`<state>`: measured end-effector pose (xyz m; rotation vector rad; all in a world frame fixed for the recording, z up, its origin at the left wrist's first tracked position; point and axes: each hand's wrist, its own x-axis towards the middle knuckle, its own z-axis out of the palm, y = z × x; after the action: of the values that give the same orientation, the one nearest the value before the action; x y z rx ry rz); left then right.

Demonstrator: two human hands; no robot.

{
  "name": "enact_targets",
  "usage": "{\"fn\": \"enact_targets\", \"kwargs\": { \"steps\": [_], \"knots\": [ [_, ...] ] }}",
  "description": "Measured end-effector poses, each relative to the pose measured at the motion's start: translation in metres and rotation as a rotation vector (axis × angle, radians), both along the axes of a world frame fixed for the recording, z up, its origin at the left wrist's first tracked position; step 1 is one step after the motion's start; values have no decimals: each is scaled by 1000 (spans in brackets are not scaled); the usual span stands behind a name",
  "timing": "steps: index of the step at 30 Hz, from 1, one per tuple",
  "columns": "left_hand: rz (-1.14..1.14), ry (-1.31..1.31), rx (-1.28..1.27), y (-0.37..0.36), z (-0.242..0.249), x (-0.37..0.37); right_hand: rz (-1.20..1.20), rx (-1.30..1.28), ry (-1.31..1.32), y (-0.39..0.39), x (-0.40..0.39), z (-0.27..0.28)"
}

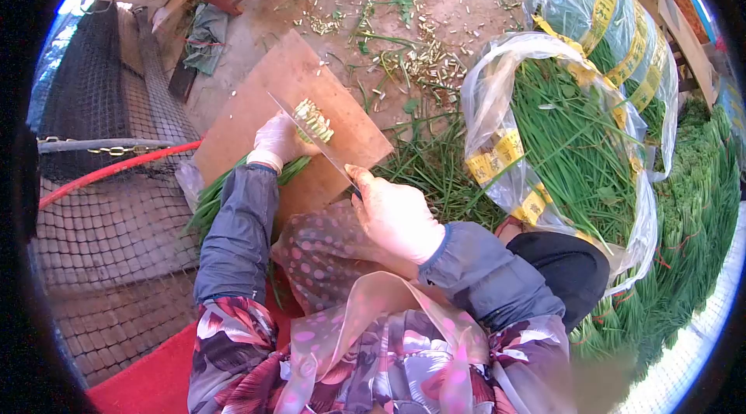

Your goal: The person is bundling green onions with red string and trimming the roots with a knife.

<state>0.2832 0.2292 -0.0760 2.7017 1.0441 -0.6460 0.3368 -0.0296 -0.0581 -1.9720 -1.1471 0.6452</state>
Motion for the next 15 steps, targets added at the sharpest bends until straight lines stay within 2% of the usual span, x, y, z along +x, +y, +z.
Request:
{"fn": "enact_targets", "kwargs": {
  "steps": [7,12,15],
  "knots": [
    [47,140,-21,-9,19,13,46,-122,-25,15,10,-6],
    [15,68,44,-14,8,9,119,-115,11,47,30,-24],
    [-55,12,93,-11,0,0,80,-154,-12,92,27,-61]
  ]
}}
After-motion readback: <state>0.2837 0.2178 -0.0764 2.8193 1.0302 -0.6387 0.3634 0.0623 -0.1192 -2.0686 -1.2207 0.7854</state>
